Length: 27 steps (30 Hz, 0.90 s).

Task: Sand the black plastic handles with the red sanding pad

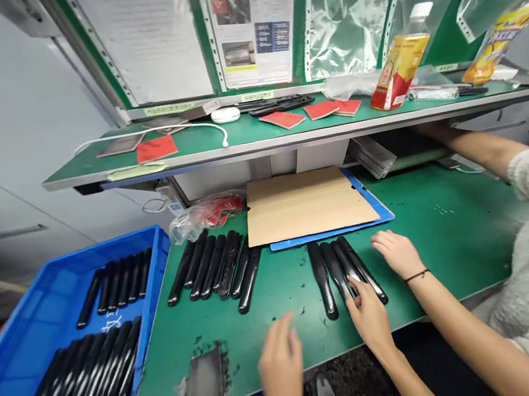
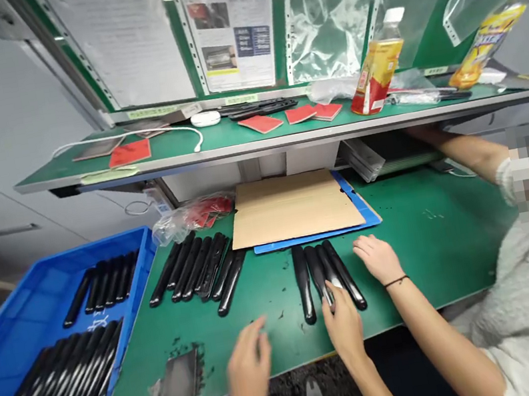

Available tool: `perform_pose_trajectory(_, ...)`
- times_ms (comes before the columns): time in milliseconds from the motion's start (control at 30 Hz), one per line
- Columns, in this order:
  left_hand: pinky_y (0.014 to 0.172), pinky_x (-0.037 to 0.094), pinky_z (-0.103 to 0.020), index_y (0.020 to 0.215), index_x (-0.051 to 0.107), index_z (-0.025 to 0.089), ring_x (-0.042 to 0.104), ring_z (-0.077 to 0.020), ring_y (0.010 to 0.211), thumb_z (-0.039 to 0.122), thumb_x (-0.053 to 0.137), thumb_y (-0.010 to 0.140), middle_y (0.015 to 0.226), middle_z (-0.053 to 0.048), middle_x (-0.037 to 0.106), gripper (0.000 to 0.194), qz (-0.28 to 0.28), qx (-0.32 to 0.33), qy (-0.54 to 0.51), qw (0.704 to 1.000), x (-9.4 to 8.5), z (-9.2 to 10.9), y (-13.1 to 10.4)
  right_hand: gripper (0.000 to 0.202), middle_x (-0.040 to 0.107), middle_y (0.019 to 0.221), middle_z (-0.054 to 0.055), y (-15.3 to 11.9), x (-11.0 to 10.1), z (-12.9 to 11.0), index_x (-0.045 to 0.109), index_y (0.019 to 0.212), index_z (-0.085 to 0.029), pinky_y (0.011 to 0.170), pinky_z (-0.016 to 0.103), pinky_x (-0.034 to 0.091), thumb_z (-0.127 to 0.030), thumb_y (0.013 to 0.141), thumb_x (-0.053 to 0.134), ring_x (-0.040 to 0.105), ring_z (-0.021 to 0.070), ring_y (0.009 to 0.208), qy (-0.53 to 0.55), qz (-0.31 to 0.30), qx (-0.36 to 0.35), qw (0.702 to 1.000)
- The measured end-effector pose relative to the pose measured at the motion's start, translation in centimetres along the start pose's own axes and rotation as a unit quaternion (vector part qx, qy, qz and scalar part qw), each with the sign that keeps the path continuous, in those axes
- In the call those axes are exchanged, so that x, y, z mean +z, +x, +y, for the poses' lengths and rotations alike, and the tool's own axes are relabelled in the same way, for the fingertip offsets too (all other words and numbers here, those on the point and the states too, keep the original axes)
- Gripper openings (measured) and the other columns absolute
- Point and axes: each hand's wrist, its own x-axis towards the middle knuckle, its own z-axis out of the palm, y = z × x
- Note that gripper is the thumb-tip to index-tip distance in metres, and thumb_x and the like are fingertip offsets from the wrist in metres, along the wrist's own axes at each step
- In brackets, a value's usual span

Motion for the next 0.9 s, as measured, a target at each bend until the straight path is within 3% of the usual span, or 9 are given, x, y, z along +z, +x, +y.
perform_pose_trajectory(133,0.105,0.046,-0.041,0.130,0.064,0.027,0.059,-0.0250,0.120,0.018,0.048,0.098,0.128,-0.009,0.066,0.037,-0.007,0.058,0.090,0.994,6.1,4.5,5.8,0.051,0.069,0.115,0.013,0.3,-1.7,1.7,0.060,0.132,-0.015,0.076,0.034,0.053,-0.047,0.094,0.048,0.062,0.0186,0.072,0.043,-0.012,0.022,0.999)
perform_pose_trajectory(267,0.106,0.043,-0.049,0.136,0.058,0.016,0.054,-0.0328,0.126,0.020,0.036,0.100,0.135,-0.019,0.059,0.042,0.055,0.007,0.183,0.982,4.3,3.7,10.0,0.052,0.073,0.096,0.009,-1.6,-4.2,4.0,0.065,0.128,-0.015,0.066,0.027,0.054,-0.053,0.094,0.053,0.064,0.0178,0.071,0.096,-0.040,0.059,0.993)
perform_pose_trajectory(333,0.100,0.047,-0.046,0.131,0.061,0.018,0.060,-0.0316,0.119,0.020,0.038,0.099,0.127,-0.017,0.064,0.039,0.035,-0.002,0.215,0.976,2.7,3.1,10.3,0.054,0.072,0.084,0.008,-2.7,-5.1,5.2,0.068,0.124,-0.013,0.060,0.025,0.053,-0.056,0.093,0.056,0.061,0.0169,0.064,0.113,-0.039,0.081,0.990)
perform_pose_trajectory(400,0.092,0.050,-0.038,0.125,0.064,0.023,0.066,-0.0266,0.108,0.024,0.044,0.099,0.117,-0.011,0.069,0.032,-0.019,0.010,0.232,0.973,2.9,3.2,10.0,0.056,0.070,0.078,0.006,-3.4,-5.4,6.0,0.069,0.121,-0.012,0.056,0.025,0.051,-0.058,0.093,0.056,0.058,0.0162,0.060,0.119,-0.031,0.098,0.988)
perform_pose_trajectory(500,0.087,0.050,-0.036,0.135,0.058,0.024,0.067,-0.0275,0.106,0.035,0.056,0.095,0.116,-0.011,0.069,0.041,-0.067,0.003,0.246,0.967,6.8,4.6,9.8,0.056,0.070,0.084,0.008,-3.4,-5.2,6.7,0.067,0.123,-0.011,0.056,0.025,0.051,-0.057,0.096,0.049,0.058,0.0159,0.061,0.107,-0.015,0.111,0.988)
perform_pose_trajectory(600,0.086,0.049,-0.043,0.145,0.046,0.013,0.064,-0.0378,0.112,0.031,0.065,0.085,0.125,-0.025,0.062,0.065,-0.060,-0.056,0.262,0.962,11.3,6.0,10.7,0.054,0.071,0.094,0.011,-2.3,-4.4,6.2,0.064,0.125,-0.010,0.062,0.026,0.054,-0.052,0.100,0.041,0.061,0.0165,0.065,0.070,-0.019,0.095,0.993)
perform_pose_trajectory(667,0.084,0.049,-0.046,0.139,0.049,0.007,0.065,-0.0422,0.108,0.025,0.069,0.077,0.122,-0.031,0.060,0.068,-0.051,-0.105,0.260,0.959,12.4,6.3,11.4,0.049,0.072,0.101,0.012,-1.2,-3.6,5.1,0.065,0.125,-0.013,0.068,0.029,0.055,-0.048,0.099,0.042,0.064,0.0180,0.069,0.029,-0.043,0.067,0.996)
perform_pose_trajectory(767,0.081,0.050,-0.044,0.128,0.055,0.010,0.068,-0.0396,0.099,0.022,0.070,0.071,0.109,-0.025,0.066,0.060,-0.046,-0.149,0.220,0.963,10.2,5.6,10.9,0.042,0.068,0.119,0.015,0.2,-2.0,3.0,0.062,0.131,-0.020,0.073,0.035,0.054,-0.038,0.095,0.050,0.069,0.0228,0.078,-0.050,-0.089,0.036,0.994)
perform_pose_trajectory(900,0.058,0.049,-0.033,0.128,0.049,0.018,0.063,-0.0228,0.057,0.035,0.058,0.081,0.068,-0.001,0.061,0.050,-0.050,-0.188,0.108,0.975,4.1,4.0,5.1,0.053,0.066,0.121,0.021,1.6,-0.1,0.9,0.054,0.140,-0.016,0.073,0.038,0.052,-0.019,0.087,0.058,0.072,0.0277,0.079,-0.122,-0.126,0.058,0.983)
